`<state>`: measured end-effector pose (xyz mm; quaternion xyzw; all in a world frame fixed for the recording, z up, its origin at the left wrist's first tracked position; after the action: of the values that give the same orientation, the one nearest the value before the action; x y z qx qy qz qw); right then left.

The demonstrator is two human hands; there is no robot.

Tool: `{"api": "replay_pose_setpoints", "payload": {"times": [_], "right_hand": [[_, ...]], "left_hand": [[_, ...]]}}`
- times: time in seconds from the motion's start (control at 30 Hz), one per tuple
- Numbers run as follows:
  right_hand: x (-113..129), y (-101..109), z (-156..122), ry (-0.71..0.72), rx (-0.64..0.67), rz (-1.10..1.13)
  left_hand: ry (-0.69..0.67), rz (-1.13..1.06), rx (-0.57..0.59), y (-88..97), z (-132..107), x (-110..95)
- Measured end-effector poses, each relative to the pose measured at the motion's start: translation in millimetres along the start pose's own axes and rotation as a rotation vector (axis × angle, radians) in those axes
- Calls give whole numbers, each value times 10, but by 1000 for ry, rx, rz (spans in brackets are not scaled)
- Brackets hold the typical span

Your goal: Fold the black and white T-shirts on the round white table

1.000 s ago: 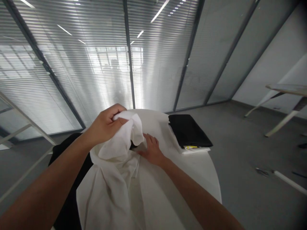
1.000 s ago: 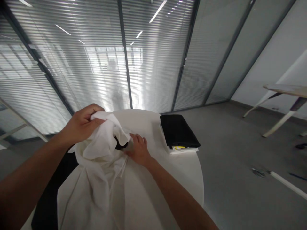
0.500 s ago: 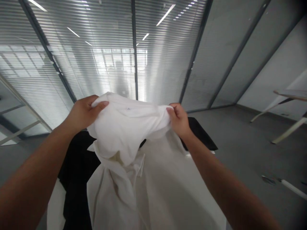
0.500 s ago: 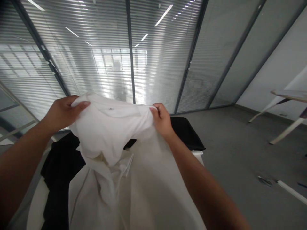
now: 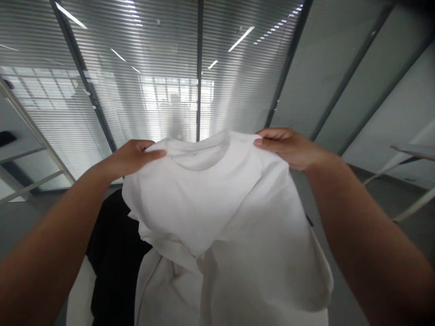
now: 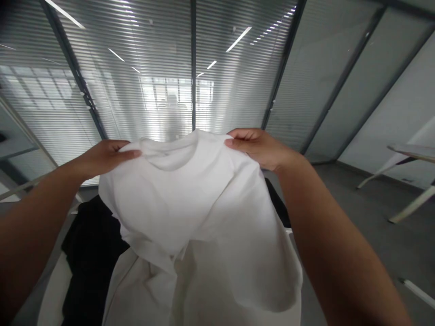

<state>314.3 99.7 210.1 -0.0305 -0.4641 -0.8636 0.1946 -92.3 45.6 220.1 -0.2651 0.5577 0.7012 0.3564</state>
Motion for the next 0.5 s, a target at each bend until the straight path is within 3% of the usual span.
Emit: {"api": "replay_pose_setpoints", "payload": {"times": [0.17, 0.27, 0.33, 0.43, 0.5], "right_hand": [[260, -592, 269, -13, 80, -292], [339, -974, 256, -3, 152, -404], [390, -1212, 52, 56, 294, -452], [437, -1454, -527, 172, 496, -453], [424, -1519, -979, 195, 654, -414]], "left_hand": [[-91, 370, -312, -277, 698, 392], [-65, 515, -368, -592, 777, 644], [-63, 545, -311, -796, 610, 772], [-66, 591, -24, -1014, 117, 901], [-41, 603, 108, -1072, -278, 952]]}}
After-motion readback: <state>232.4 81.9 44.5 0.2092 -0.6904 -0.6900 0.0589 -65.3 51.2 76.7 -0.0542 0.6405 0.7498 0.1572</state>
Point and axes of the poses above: each hand's wrist, its own z-axis towards the middle knuckle, its own y-axis out of the back of the hand, x = y × z, the point moved 1 cm from there along z, towards the middle knuckle, and after that the axes turned 15 degrees about -z, right-handed, at the moved point
